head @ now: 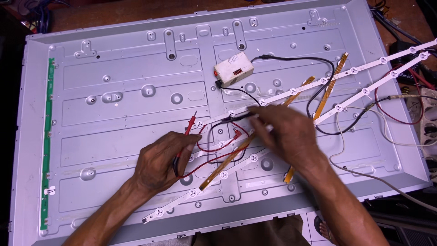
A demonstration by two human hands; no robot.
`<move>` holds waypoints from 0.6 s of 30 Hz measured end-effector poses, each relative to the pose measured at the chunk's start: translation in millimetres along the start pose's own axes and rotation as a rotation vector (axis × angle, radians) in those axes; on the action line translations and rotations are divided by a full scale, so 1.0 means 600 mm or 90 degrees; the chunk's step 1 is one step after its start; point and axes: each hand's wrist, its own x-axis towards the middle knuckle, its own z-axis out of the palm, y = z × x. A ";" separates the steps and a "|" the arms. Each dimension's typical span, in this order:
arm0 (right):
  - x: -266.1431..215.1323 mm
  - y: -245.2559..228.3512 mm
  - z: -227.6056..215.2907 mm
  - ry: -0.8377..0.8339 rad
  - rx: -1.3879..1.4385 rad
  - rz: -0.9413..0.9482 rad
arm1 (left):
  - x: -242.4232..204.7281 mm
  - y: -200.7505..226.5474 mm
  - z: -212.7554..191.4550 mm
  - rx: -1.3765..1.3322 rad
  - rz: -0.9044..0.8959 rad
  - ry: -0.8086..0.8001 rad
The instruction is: The person tests multiple LED light strips by connecting them to a power supply using red and black wires. They repeatedly connect and disconnect the wires to different strips to check if they light up.
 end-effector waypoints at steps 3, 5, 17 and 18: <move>0.001 -0.039 0.023 -0.073 0.118 -0.017 | -0.021 -0.031 0.008 -0.068 0.020 -0.021; -0.003 -0.050 0.046 -0.098 0.166 -0.024 | -0.034 -0.042 0.023 -0.101 -0.006 0.003; 0.010 0.077 0.103 -0.453 -0.056 -0.056 | -0.049 -0.072 0.052 -0.196 -0.036 0.086; 0.009 0.081 0.107 -0.460 -0.069 -0.067 | -0.047 -0.071 0.055 -0.171 0.041 0.114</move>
